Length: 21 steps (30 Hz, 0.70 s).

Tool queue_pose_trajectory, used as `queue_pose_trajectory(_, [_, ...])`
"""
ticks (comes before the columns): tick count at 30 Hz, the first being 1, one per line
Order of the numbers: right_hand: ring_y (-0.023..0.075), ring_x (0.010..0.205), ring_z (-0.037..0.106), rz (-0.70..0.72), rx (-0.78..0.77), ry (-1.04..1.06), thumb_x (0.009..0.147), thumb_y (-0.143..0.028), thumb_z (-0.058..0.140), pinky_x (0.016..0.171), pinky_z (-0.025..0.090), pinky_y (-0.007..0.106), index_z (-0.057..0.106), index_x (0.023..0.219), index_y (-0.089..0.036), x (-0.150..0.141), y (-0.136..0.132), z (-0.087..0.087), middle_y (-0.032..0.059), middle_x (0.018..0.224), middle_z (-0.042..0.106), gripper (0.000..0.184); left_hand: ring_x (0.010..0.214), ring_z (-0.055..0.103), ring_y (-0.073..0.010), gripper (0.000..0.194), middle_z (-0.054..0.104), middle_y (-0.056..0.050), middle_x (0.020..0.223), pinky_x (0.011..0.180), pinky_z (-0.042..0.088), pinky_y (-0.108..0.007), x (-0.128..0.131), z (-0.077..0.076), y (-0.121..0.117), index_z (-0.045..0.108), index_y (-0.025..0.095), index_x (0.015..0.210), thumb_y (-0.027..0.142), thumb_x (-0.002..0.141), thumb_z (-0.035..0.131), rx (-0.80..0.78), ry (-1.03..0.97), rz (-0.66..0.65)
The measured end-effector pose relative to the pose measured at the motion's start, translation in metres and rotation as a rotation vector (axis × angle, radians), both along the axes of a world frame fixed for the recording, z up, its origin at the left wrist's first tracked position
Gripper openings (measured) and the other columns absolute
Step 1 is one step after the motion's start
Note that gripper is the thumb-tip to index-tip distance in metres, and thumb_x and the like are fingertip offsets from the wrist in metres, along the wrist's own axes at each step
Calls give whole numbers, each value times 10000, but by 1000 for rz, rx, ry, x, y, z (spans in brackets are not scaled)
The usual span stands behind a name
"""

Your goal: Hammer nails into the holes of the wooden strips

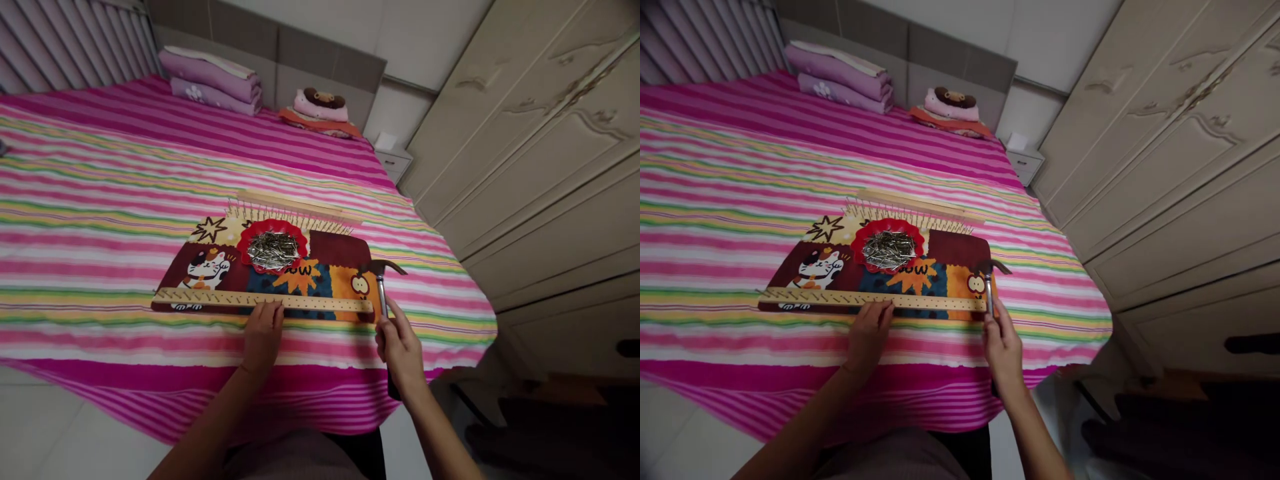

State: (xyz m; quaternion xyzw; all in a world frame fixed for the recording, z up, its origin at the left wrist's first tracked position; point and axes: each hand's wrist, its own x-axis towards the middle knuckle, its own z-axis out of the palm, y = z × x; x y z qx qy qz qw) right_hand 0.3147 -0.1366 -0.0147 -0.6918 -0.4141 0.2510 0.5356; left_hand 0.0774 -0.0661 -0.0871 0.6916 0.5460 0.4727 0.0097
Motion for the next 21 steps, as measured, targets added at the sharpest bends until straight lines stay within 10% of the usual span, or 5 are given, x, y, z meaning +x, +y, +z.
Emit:
queue_pose_trajectory(8, [54, 362, 382, -267, -14, 603, 612, -354, 696, 307, 254, 142, 554, 1044, -247, 58, 25, -40, -108, 519, 472, 467, 784, 618, -152, 158, 661, -35, 828, 732, 473, -259, -33, 43, -1, 625, 189, 919, 277, 895, 497, 11, 17, -66])
queue_pose_trajectory(14, [37, 354, 362, -219, 41, 781, 579, -309, 707, 303, 244, 119, 479, 882, -262, 65, 27, -63, -118, 526, 467, 382, 852, 602, -242, 234, 689, -95, 866, 797, 447, -361, -49, 83, 64, 683, 169, 876, 283, 851, 480, -261, 349, 73])
queue_pose_trajectory(21, [33, 350, 356, -218, 35, 790, 600, -314, 695, 304, 240, 116, 478, 889, -262, 65, 26, -62, -117, 542, 463, 365, 972, 593, -324, 260, 685, -160, 1007, 781, 386, -432, -19, 96, 117, 714, 171, 862, 273, 796, 484, -670, 675, 152])
